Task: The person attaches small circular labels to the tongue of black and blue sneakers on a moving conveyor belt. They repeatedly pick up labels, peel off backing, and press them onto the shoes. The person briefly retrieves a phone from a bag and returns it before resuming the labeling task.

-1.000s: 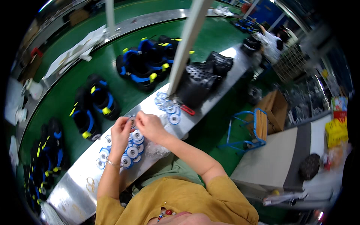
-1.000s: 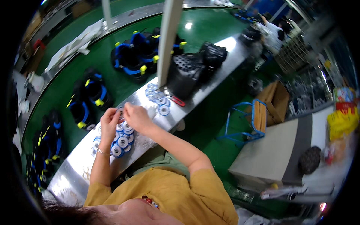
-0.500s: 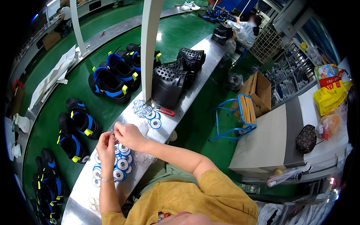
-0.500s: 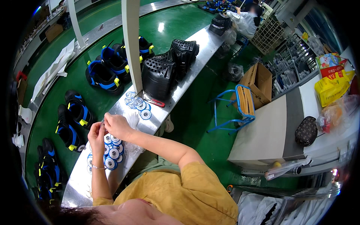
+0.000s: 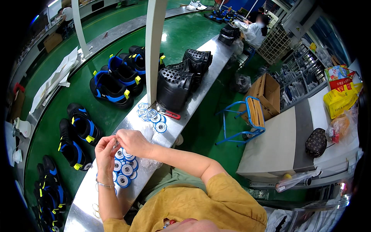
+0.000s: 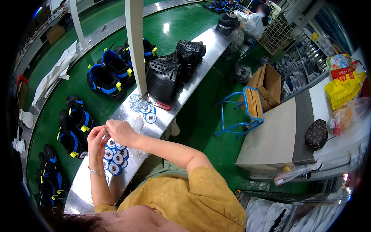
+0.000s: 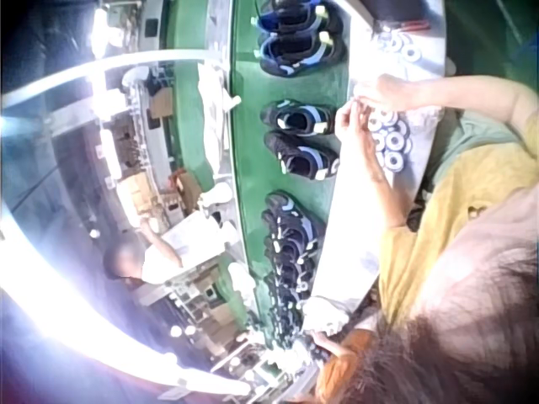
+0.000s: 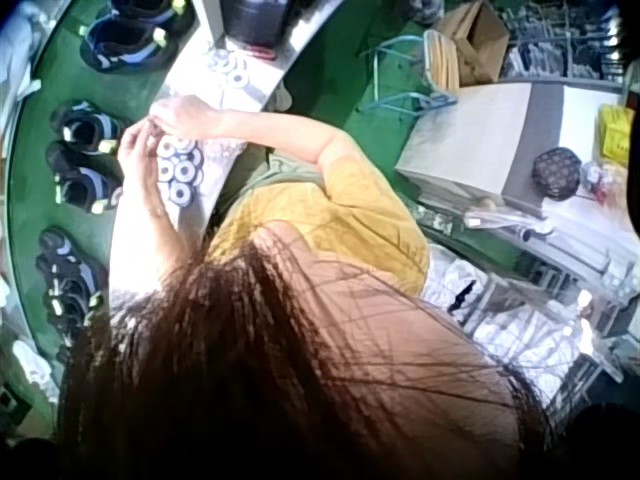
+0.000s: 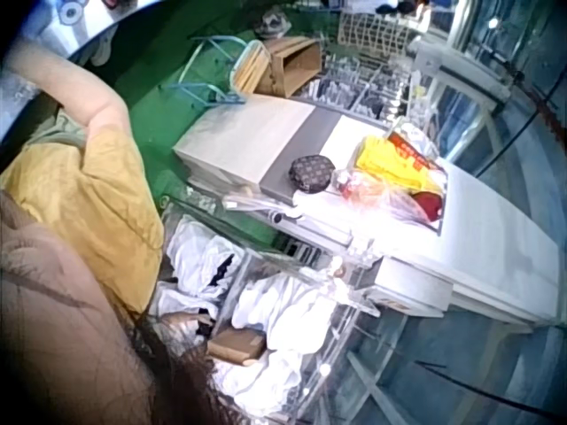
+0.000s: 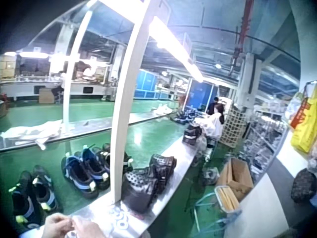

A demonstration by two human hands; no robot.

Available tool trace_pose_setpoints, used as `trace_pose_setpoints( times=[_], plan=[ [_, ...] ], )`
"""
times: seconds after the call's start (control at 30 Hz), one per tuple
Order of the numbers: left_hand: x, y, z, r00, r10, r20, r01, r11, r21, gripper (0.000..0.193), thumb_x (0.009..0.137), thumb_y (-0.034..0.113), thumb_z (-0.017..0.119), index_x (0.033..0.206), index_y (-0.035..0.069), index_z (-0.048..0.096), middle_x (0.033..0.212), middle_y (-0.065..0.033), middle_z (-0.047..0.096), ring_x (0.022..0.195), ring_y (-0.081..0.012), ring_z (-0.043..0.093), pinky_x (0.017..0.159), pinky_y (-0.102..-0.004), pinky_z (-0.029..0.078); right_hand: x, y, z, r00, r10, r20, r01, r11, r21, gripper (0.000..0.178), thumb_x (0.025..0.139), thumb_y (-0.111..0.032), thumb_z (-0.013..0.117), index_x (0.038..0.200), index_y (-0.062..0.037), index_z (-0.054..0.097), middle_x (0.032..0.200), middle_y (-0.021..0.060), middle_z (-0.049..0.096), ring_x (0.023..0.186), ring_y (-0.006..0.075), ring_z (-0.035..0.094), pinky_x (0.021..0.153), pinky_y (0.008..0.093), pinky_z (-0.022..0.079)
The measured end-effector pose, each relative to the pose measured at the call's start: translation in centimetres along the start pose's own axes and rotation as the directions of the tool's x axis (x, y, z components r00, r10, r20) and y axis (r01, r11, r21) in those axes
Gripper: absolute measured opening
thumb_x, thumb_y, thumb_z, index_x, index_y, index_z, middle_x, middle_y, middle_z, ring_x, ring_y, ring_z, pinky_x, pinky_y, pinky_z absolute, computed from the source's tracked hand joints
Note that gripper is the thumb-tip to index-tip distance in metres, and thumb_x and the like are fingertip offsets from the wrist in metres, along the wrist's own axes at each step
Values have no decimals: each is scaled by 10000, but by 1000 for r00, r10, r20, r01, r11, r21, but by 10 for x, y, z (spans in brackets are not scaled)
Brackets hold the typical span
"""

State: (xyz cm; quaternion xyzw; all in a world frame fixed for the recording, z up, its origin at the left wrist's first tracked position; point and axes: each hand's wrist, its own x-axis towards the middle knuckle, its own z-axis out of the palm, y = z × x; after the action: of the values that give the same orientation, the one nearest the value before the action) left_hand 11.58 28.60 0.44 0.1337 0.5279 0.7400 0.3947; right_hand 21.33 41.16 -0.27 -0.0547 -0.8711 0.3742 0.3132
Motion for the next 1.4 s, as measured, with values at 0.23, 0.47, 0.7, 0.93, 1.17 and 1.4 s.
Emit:
trace_pose_setpoints(
  times=[0.23, 0.47, 0.7, 0.93, 1.17, 1.4],
  plan=[
    [9, -2, 0, 983, 179, -43, -164, 956, 245, 62, 906, 78, 602, 915, 16, 604, 826, -23, 618, 743, -84, 572, 710, -209, 479, 19, -4, -14, 962, 223, 158, -260, 923, 282, 160, 875, -158, 601, 957, -26, 564, 693, 158, 626, 594, 263, 610, 558, 356, 466],
    [22, 11, 3, 972, 233, 23, -222, 885, 410, 105, 908, 108, 606, 920, 4, 600, 802, -22, 602, 738, -83, 556, 680, -206, 457, 22, 25, -20, 946, 198, 257, -269, 921, 281, 160, 859, -157, 613, 857, 3, 624, 716, 156, 639, 630, 230, 618, 588, 324, 468],
    [101, 19, 25, 877, 450, 169, -431, 581, 690, 267, 906, 105, 577, 1158, 16, 575, 1001, -67, 630, 848, -134, 592, 711, -249, 472, 34, 38, -30, 924, 376, 73, -375, 852, 364, 137, 878, -117, 614, 839, 14, 621, 657, 17, 593, 606, 52, 494, 542, 237, 405],
    [183, -29, 44, 820, 463, 337, -466, 197, 863, 505, 805, 161, 664, 1252, 9, 486, 1213, -194, 553, 1049, -354, 568, 904, -400, 458, 29, 49, -41, 919, 388, 72, -390, 867, 311, 158, 864, -125, 612, 802, 20, 597, 655, 102, 616, 575, 153, 566, 553, 298, 438],
    [165, -18, 48, 859, 459, 227, -307, 107, 946, 465, 813, 327, 685, 1098, -19, 563, 1030, -201, 610, 964, -362, 588, 806, -422, 478, 32, 73, -49, 928, 365, 69, -371, 905, 207, 144, 865, -135, 616, 830, 5, 623, 630, 76, 590, 552, 117, 523, 521, 285, 413],
    [123, -20, 0, 819, 555, 144, -340, 268, 902, 376, 761, 103, 667, 1105, -8, 567, 1029, -163, 583, 830, -275, 606, 746, -347, 499, 59, 75, -48, 982, 180, 50, -178, 983, -36, 107, 851, -136, 622, 842, -29, 622, 742, 149, 627, 645, 292, 622, 579, 350, 470]
  ],
)
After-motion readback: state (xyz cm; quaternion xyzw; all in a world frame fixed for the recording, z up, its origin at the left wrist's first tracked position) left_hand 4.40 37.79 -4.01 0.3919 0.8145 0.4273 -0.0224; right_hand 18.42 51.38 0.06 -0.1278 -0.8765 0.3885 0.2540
